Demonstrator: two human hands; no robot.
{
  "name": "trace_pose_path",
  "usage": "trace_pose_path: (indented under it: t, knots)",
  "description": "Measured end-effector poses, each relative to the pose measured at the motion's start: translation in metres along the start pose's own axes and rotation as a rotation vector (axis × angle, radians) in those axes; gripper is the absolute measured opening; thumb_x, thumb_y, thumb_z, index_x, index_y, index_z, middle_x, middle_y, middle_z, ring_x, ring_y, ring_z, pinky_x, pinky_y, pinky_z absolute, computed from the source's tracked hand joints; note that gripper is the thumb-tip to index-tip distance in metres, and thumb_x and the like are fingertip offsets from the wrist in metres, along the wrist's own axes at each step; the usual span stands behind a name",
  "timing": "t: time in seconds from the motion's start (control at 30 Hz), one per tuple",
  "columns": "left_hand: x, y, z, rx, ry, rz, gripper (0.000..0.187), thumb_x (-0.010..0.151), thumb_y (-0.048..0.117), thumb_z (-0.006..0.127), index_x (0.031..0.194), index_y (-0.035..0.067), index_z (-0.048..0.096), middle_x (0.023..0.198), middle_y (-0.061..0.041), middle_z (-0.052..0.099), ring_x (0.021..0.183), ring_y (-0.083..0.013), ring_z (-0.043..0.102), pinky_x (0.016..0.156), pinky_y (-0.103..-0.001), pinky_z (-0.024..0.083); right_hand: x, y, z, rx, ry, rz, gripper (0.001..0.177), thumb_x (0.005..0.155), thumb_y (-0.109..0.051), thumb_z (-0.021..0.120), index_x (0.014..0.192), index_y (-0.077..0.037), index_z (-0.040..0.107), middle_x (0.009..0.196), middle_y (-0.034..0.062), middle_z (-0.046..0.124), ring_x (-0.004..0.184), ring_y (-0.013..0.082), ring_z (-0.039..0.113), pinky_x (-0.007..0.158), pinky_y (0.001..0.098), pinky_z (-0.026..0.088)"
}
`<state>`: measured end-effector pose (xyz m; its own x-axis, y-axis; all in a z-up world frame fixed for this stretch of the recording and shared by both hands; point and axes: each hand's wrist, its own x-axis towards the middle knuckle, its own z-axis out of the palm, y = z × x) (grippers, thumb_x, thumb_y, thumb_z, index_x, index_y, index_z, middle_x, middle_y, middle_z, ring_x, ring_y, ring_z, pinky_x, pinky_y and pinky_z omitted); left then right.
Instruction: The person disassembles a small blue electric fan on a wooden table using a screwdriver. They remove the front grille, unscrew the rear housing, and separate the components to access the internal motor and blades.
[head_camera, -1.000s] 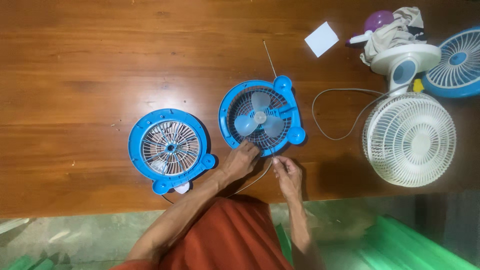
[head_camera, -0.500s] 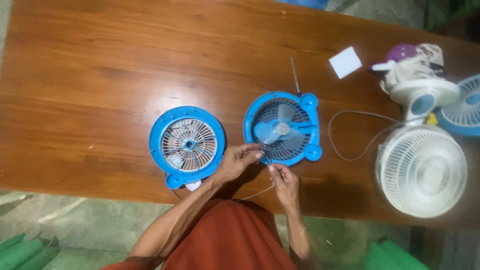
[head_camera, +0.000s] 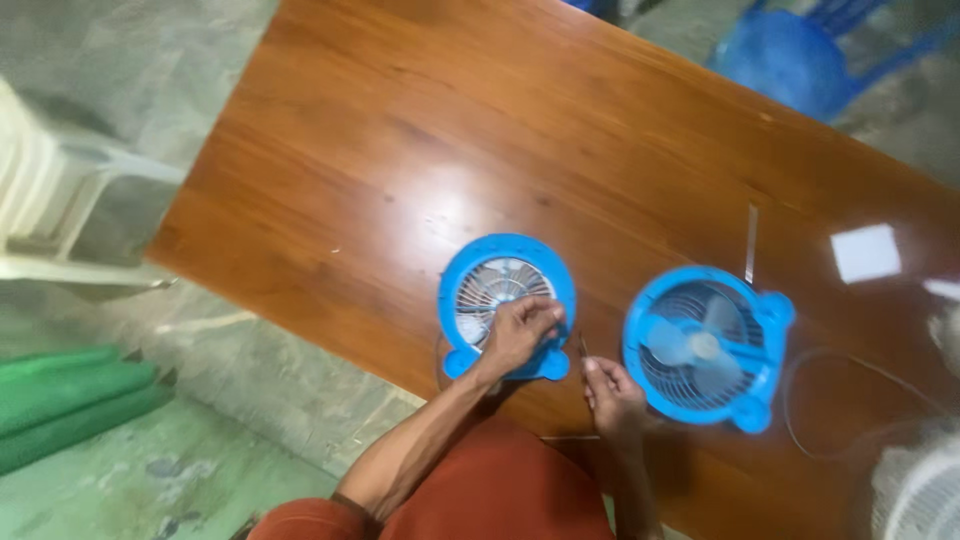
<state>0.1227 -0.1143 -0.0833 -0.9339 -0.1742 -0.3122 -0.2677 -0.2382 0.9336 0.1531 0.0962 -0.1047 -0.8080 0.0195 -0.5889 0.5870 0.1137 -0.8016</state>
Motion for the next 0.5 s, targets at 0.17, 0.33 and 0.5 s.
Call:
trace_pose_path:
  t: [0.17,0.33,0.5]
  knots:
    - [0.039,0.039,-0.09,0.346,0.4,0.078,0.026,0.094,0.023,0.07,0.106,0.0,0.077,0.088,-0.013,0.079,0.077,-0.0171,0.073,0.071,-0.032,0.059,-0.005,-0.038,0.033,0.032,-0.079,-0.034,0.023,0.096,-0.02,0.069,0.105,0.0,0.073,0.072,-0.0014,0.06,0.061,0.0062,0.049,0.054,0.022,0.038]
    - [0.069,0.061,-0.145,0.596,0.475,0.024,0.022,0.095,0.021,0.066,0.099,0.002,0.076,0.09,-0.019,0.077,0.081,-0.0292,0.076,0.076,-0.039,0.059,-0.012,-0.065,0.05,-0.281,-0.017,-0.058,0.029,0.1,-0.026,0.064,0.104,0.0,0.075,0.074,0.0011,0.064,0.064,0.0081,0.056,0.057,0.0243,0.044]
    - [0.087,0.044,-0.162,0.816,0.498,0.174,0.021,0.092,0.02,0.068,0.096,0.001,0.076,0.094,-0.024,0.073,0.089,-0.0413,0.069,0.083,-0.049,0.054,0.004,-0.051,0.059,-0.175,0.023,-0.147,0.03,0.099,-0.026,0.069,0.105,0.002,0.077,0.074,0.0036,0.063,0.064,0.0094,0.054,0.057,0.0256,0.043]
